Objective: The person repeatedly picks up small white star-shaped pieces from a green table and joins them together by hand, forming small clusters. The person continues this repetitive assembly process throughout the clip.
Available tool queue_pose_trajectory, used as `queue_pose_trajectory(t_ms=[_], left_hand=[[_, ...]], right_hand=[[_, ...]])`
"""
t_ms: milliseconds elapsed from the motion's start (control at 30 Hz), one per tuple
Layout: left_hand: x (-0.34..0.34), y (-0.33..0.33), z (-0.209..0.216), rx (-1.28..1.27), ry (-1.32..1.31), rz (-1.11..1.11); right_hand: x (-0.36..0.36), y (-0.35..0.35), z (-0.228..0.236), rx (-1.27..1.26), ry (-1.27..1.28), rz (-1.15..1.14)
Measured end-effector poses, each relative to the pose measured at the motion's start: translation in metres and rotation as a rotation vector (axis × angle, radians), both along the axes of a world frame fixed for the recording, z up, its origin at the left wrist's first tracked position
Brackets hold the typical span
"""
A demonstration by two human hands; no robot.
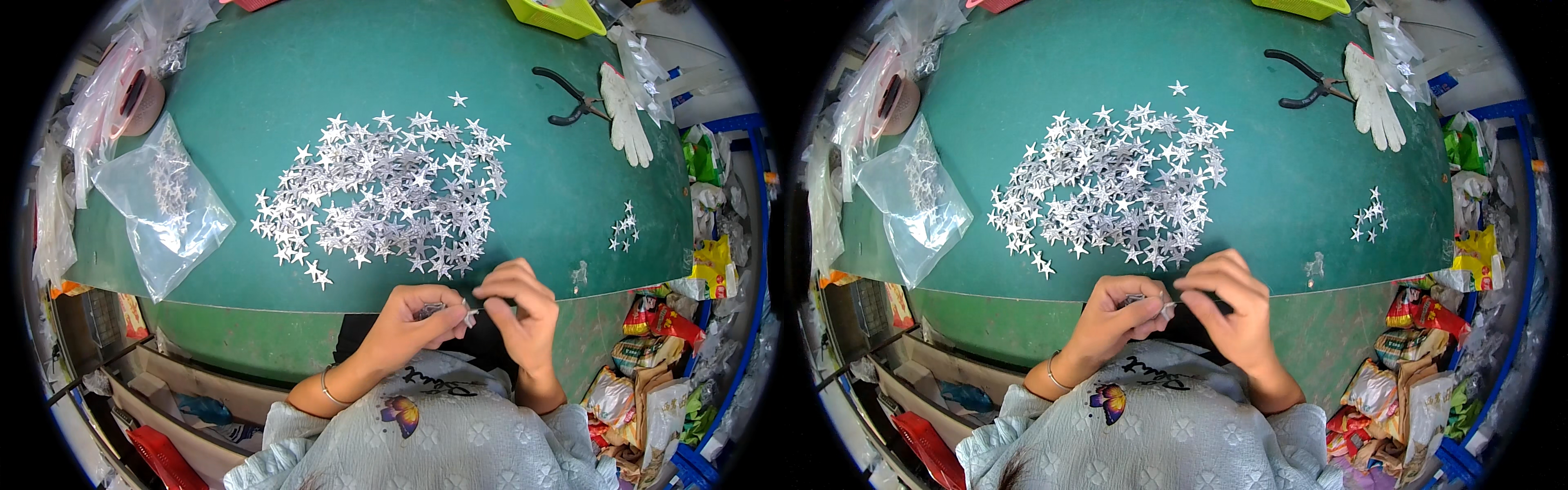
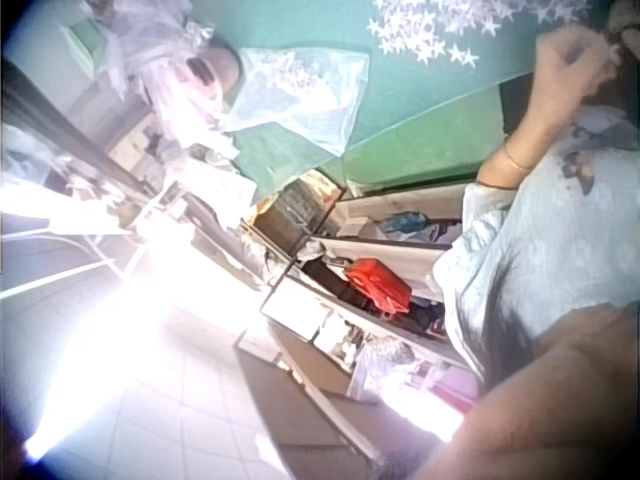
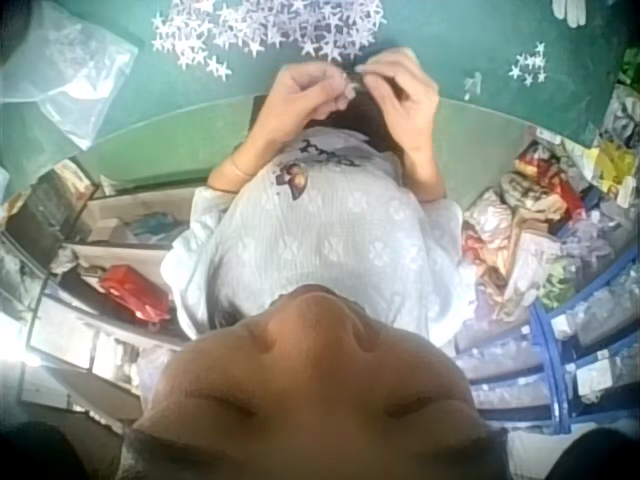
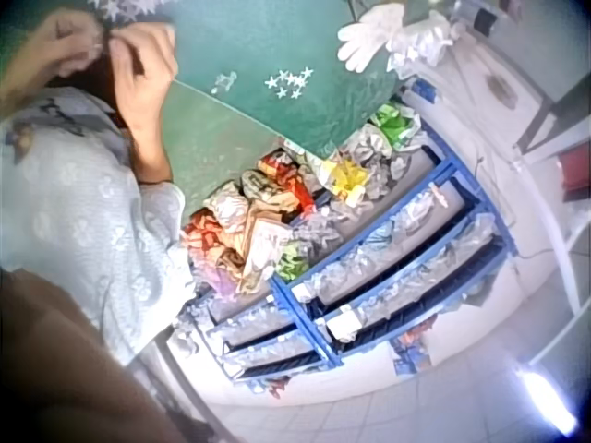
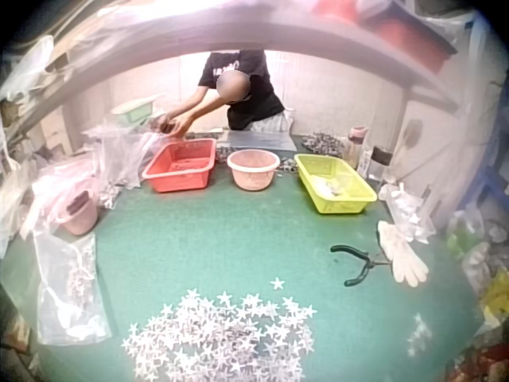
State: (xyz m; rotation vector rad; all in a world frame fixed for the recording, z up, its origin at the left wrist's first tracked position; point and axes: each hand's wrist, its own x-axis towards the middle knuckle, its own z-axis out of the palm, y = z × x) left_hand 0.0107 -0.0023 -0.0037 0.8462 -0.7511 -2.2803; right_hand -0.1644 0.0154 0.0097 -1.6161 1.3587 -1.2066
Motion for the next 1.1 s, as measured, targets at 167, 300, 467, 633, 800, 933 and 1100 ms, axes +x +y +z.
queue_pose_trajectory(t_ms=[167,300,467,633,800,933,1100], left_hand=[[0.003,-0.004,-0.006,-0.038,0.395,0.016],[0.002,-0.004,-0.006,0.031,0.384,0.039],[0.002,-0.005,-0.003,0.034,0.2,0.077],[0.0,-0.002,-0.006,0.089,0.083,0.21],[-0.006,-0.005,0.003,-0.144,-0.187,0.213],[-0.004,-0.003,0.003,-0.104,-0.206,0.177],[-0.002,-0.004,0.006,-0.123,-0.197,0.148]], right_hand=[[0.001,-0.017,-0.015,-0.056,0.282,-0.208],[0.01,-0.025,-0.024,-0.104,0.563,-0.217],[0.006,-0.027,-0.031,-0.177,0.588,-0.254],[0.001,-0.012,-0.022,0.109,-0.171,-0.213],[0.008,-0.005,-0.01,0.197,-0.465,-0.127],[0.01,-0.006,0.001,-0.056,-0.074,-0.105],[0.007,-0.005,0.007,-0.268,0.217,-0.095]])
